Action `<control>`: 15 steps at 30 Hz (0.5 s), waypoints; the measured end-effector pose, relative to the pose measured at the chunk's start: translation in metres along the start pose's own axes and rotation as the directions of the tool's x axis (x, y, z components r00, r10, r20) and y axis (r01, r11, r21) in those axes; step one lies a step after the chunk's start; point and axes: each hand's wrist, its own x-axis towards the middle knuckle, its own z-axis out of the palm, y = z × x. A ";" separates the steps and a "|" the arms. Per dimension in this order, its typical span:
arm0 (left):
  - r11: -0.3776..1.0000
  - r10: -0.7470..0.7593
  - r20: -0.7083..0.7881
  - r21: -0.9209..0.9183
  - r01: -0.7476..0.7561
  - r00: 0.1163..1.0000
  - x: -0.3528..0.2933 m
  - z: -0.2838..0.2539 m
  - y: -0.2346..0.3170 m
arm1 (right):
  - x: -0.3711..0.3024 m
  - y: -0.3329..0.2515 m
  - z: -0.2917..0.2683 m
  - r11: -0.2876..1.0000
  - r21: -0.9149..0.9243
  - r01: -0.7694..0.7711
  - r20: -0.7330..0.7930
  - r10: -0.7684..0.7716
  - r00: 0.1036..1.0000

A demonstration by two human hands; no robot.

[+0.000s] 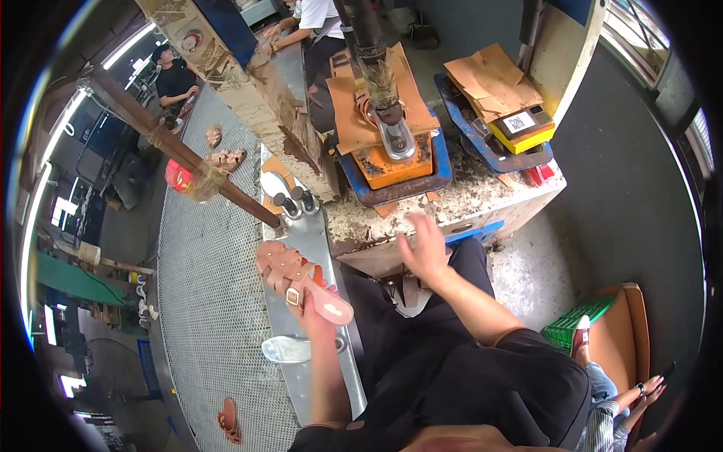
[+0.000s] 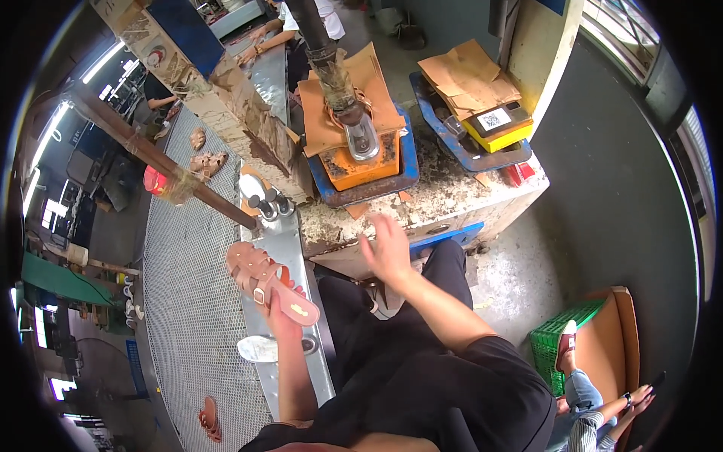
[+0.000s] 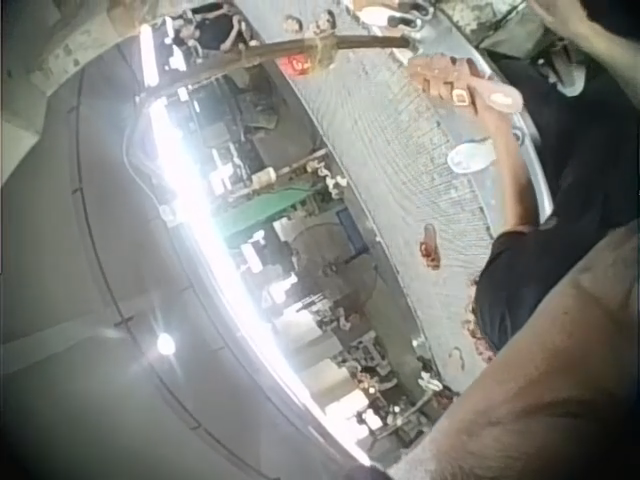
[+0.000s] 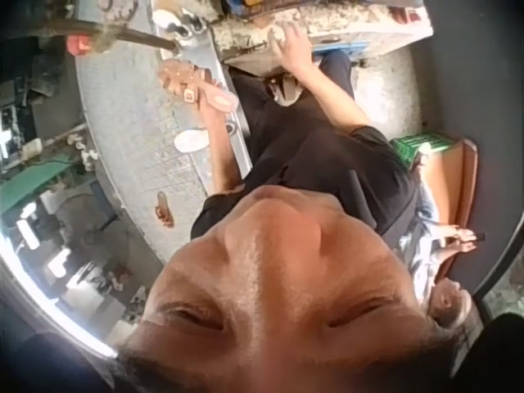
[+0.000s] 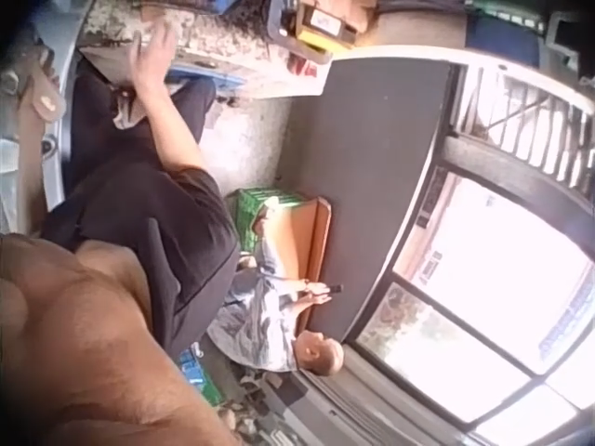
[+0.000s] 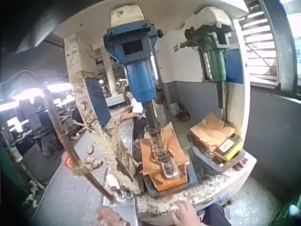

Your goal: Assembling shoe components and straps using a manual press at a workstation.

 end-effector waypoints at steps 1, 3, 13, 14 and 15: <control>1.000 -0.008 0.041 -0.022 0.009 0.999 -0.002 0.002 -0.004 | 0.027 0.000 -0.001 0.998 -0.029 0.059 -0.100 -0.062 0.993; 0.994 -0.095 0.070 -0.055 0.099 0.993 -0.006 0.006 -0.014 | 0.083 -0.003 -0.001 0.985 -0.144 0.092 -0.232 -0.124 0.965; 0.908 -0.241 0.265 -0.279 0.314 0.933 -0.032 0.031 -0.021 | 0.154 0.031 0.068 0.938 -0.333 -0.096 -0.236 0.016 0.972; 0.882 -0.246 0.287 -0.330 0.337 0.926 -0.037 0.027 -0.017 | 0.147 0.030 0.065 0.950 -0.311 -0.039 -0.218 -0.032 0.975; 0.879 -0.200 0.322 -0.359 0.314 0.925 -0.040 0.023 -0.015 | 0.132 0.018 0.060 0.949 -0.314 0.040 -0.231 -0.117 0.966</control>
